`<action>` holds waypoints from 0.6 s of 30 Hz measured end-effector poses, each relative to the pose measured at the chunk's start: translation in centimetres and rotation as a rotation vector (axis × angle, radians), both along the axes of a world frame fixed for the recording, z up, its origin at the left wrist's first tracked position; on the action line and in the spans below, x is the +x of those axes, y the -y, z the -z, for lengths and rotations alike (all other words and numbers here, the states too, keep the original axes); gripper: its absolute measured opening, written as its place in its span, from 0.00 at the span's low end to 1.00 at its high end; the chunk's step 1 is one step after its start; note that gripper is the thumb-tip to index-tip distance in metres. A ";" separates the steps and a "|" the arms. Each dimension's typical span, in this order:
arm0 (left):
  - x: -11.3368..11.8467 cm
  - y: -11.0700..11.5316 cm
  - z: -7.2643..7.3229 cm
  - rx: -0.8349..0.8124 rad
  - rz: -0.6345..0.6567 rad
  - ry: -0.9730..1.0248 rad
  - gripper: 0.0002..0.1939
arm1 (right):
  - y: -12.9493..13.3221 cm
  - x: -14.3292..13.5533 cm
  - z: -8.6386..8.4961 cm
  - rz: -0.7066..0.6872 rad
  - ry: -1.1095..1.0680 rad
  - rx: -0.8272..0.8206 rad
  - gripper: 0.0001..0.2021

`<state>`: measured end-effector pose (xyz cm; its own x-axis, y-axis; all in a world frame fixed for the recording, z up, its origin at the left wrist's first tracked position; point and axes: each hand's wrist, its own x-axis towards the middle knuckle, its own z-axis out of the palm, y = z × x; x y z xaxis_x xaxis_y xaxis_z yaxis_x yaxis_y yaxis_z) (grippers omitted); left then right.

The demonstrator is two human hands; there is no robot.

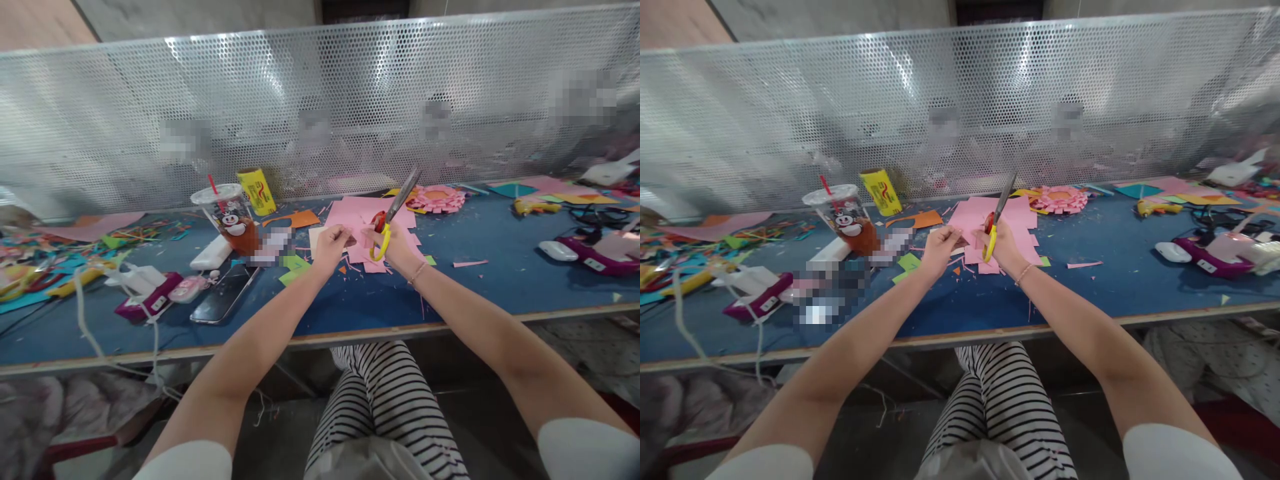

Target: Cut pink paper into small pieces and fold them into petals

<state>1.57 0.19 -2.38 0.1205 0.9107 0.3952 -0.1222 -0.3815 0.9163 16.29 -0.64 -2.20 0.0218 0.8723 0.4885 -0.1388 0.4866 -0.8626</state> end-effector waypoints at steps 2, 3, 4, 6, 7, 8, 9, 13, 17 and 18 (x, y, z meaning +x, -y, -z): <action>0.0 0.0 0.0 -0.011 0.017 0.034 0.14 | 0.1 0.0 -0.2 0.021 0.024 0.023 0.18; 0.1 0.0 0.0 -0.017 0.026 0.056 0.13 | 0.2 0.1 -0.3 0.039 0.040 0.040 0.18; 0.1 0.1 0.0 -0.023 0.031 0.078 0.13 | 0.2 0.1 -0.4 0.059 0.059 0.060 0.17; 0.1 0.2 -0.1 -0.028 0.019 0.115 0.12 | 0.2 0.1 -0.5 0.086 0.092 0.099 0.17; 0.1 0.2 -0.2 -0.028 0.000 0.123 0.12 | 0.2 0.1 -0.5 0.093 0.104 0.119 0.16; 0.0 0.3 -0.4 -0.026 -0.025 0.123 0.12 | 0.2 0.2 -0.6 0.094 0.113 0.136 0.16; 0.0 0.3 -0.5 -0.022 -0.052 0.119 0.12 | 0.3 0.2 -0.6 0.090 0.120 0.149 0.16; -0.2 0.5 -0.8 -0.003 -0.112 0.070 0.11 | 0.4 0.2 -0.5 0.064 0.121 0.158 0.15; -0.2 0.5 -0.9 -0.023 -0.099 0.059 0.11 | 0.2 0.2 -0.2 0.062 0.080 0.126 0.15; -0.2 0.5 -0.9 -0.034 -0.096 0.065 0.11 | 0.2 0.2 -0.2 0.070 0.081 0.121 0.16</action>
<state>1.40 -0.32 -1.50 0.0075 0.9299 0.3678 -0.1465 -0.3628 0.9203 16.48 -0.82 -1.98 0.0369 0.8044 0.5929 -0.0337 0.5940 -0.8037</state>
